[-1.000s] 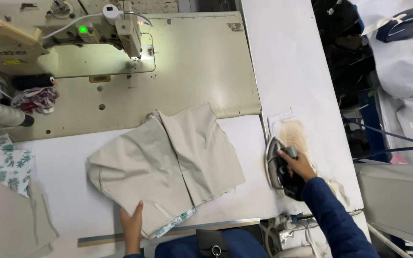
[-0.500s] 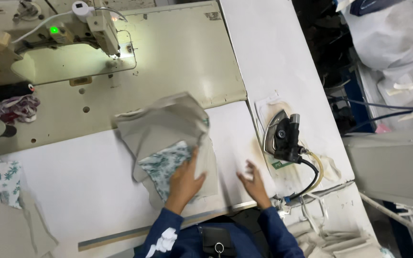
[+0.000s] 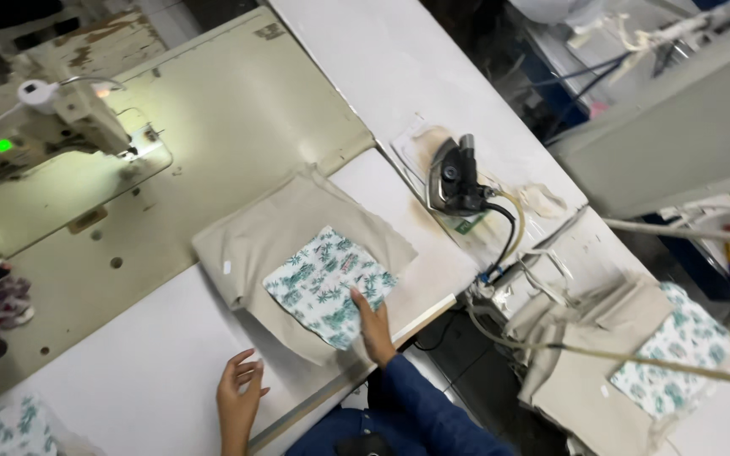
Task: The person irons beige fabric pieces with floral-patterned patches on a white worktable. They repeatedly align the fabric, use a metal ruler as a guide, and press seams with a steam iron. The person also folds and repositions the fabric pieces between ironing passes.
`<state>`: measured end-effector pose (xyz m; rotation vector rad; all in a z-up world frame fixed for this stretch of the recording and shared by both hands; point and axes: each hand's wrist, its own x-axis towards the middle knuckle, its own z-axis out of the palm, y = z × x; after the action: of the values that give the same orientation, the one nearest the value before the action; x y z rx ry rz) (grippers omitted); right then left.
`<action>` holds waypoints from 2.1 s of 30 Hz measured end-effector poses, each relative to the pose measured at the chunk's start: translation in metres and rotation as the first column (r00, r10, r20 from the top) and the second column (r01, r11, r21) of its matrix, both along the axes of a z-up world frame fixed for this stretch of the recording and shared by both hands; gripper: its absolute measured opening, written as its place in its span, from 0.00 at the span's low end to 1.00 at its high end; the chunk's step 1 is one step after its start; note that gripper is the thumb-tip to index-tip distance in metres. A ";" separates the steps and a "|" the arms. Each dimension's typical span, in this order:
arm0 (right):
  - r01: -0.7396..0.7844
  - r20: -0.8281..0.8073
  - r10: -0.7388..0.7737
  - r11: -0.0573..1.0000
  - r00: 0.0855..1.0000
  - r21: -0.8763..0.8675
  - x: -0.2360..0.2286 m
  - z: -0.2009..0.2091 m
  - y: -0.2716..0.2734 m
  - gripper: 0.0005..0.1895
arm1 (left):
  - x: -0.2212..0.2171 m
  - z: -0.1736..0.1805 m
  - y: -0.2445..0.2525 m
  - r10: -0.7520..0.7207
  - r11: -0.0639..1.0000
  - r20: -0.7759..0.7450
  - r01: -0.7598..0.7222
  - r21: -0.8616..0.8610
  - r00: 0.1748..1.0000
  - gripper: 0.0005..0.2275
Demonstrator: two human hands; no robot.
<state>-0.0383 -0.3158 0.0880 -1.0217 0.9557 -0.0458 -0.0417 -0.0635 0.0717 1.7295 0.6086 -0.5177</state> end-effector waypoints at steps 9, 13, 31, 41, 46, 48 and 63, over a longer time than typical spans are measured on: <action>0.423 -0.326 -0.469 0.883 0.821 -0.204 -0.233 0.240 -0.050 0.33 | 0.051 -0.012 -0.035 -0.438 0.895 0.030 0.434 0.104 0.898 0.14; 0.721 -0.262 -0.753 0.656 0.604 -0.222 -0.340 0.216 -0.069 0.26 | 0.059 -0.005 -0.071 -0.544 0.837 0.046 0.538 0.098 0.838 0.15; -0.643 -0.809 0.464 0.752 0.362 0.144 -0.224 0.028 -0.245 0.27 | -0.008 -0.067 0.023 -0.165 0.959 0.152 0.122 0.255 0.975 0.14; -0.748 -0.452 0.761 -0.611 -0.465 -0.259 -0.005 -0.064 0.050 0.20 | -0.173 -0.048 0.094 0.365 0.923 -0.143 -0.337 0.183 0.920 0.16; -0.639 -0.307 0.780 -0.624 -0.546 -0.449 0.009 -0.078 0.217 0.14 | -0.249 -0.064 0.104 0.595 0.802 -0.137 -0.571 0.177 0.792 0.14; -0.867 -0.001 0.912 -0.390 -0.410 -0.310 0.000 -0.086 0.281 0.12 | -0.275 -0.078 0.100 0.672 0.737 -0.082 -0.653 0.176 0.736 0.15; -0.994 0.301 0.948 -0.082 -0.102 -0.077 0.029 -0.098 0.364 0.16 | -0.173 -0.043 0.152 0.888 -0.315 -0.443 -0.538 -0.782 0.123 0.41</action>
<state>-0.0096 0.0484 -0.0097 -1.2979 -0.3443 1.1965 -0.2143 0.0886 0.0286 -0.0090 0.8449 0.5122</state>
